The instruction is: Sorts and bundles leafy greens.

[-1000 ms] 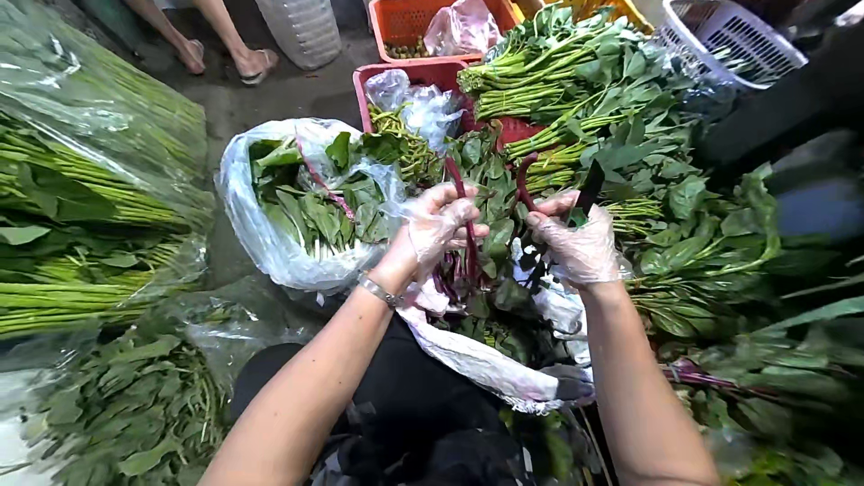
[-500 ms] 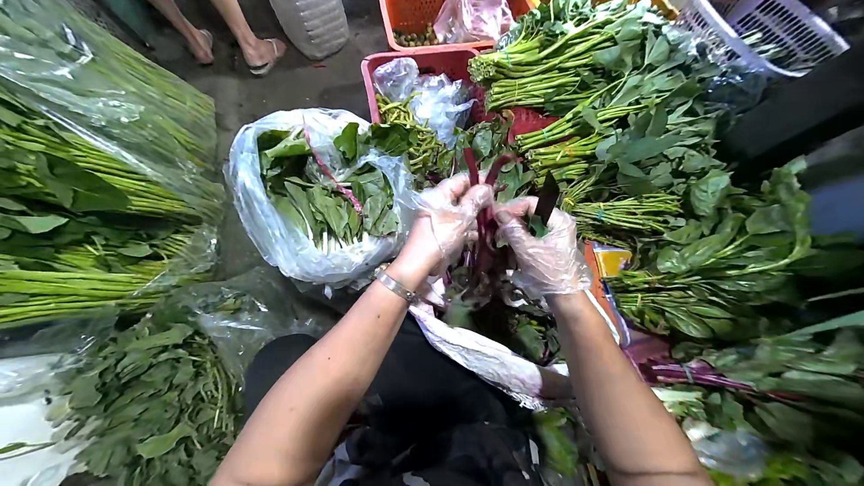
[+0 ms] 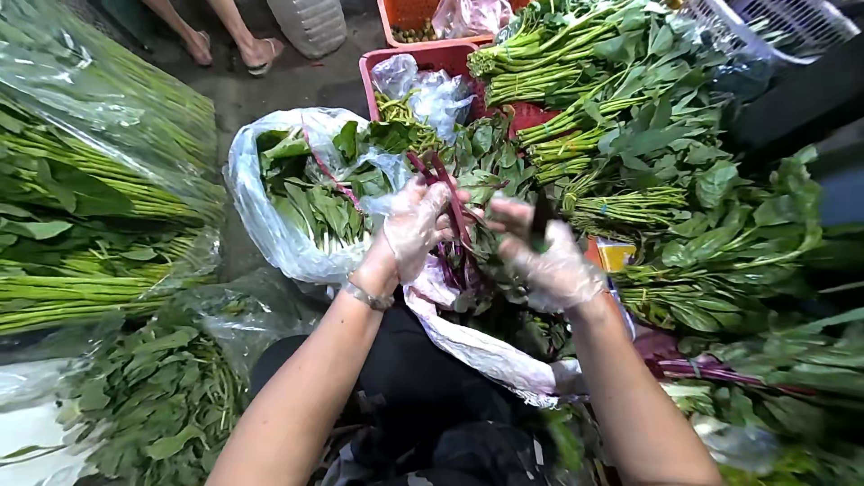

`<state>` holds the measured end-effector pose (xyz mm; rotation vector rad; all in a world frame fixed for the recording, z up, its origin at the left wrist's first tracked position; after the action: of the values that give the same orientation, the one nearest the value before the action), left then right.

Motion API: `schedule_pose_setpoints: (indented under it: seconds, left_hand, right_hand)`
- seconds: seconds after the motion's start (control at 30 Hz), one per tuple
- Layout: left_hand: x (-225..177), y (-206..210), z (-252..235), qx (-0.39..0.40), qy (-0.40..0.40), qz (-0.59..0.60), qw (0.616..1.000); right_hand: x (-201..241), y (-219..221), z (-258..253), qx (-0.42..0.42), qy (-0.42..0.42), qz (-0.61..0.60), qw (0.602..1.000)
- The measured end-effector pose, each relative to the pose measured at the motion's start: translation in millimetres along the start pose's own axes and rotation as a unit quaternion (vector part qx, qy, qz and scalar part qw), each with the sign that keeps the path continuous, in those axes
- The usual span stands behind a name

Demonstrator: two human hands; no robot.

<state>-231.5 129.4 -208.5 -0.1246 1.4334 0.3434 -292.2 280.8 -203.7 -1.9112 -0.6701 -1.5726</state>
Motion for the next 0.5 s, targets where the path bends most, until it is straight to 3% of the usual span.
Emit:
schedule_pose_setpoints:
  seconds: [0.1, 0.17, 0.2, 0.27, 0.33, 0.37, 0.4, 0.5]
  left_hand:
    - [11.0, 23.8, 18.5, -0.003, 0.02, -0.028, 0.999]
    - [21.8, 31.2, 30.6, 0.012, 0.038, -0.084, 0.996]
    - [24.6, 30.3, 36.4, 0.04, 0.063, -0.18, 0.981]
    - [41.2, 32.5, 51.8, 0.178, 0.043, -0.43, 0.884]
    - [67.3, 41.8, 75.6, 0.349, -0.023, -0.592, 0.726]
    - [76.3, 44.4, 85.8, 0.386, -0.01, -0.623, 0.68]
    - [77.8, 47.3, 93.4, 0.405, 0.015, -0.629, 0.663]
    - [53.3, 50.5, 100.8, 0.366, 0.163, -0.594, 0.698]
  right_hand:
    - [-0.1, 24.2, 28.5, 0.061, -0.026, 0.001, 0.998]
    - [-8.8, 0.5, 52.2, 0.044, -0.004, 0.025, 0.999]
    - [-14.8, -19.9, 64.8, 0.029, 0.014, 0.036, 0.999]
    - [-30.7, -57.1, 91.1, 0.026, 0.085, 0.075, 0.993]
    - [-55.6, -61.0, 113.4, 0.131, 0.217, 0.144, 0.957]
    - [-73.0, -49.3, 122.3, 0.204, 0.298, 0.177, 0.916]
    - [-92.2, -32.7, 127.5, 0.256, 0.351, 0.212, 0.875]
    - [-140.6, 8.7, 123.3, 0.29, 0.373, 0.325, 0.819]
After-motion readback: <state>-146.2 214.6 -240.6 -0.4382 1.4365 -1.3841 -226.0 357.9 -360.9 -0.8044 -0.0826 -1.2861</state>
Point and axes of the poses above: each hand's wrist, its own z-axis away from the middle knuckle, its own y-axis out of the palm, x = y × z, the point moved 10 cm from there along -z, towards the middle knuckle, and after that the axes turned 7 degrees about -z, right-handed, at the moved point
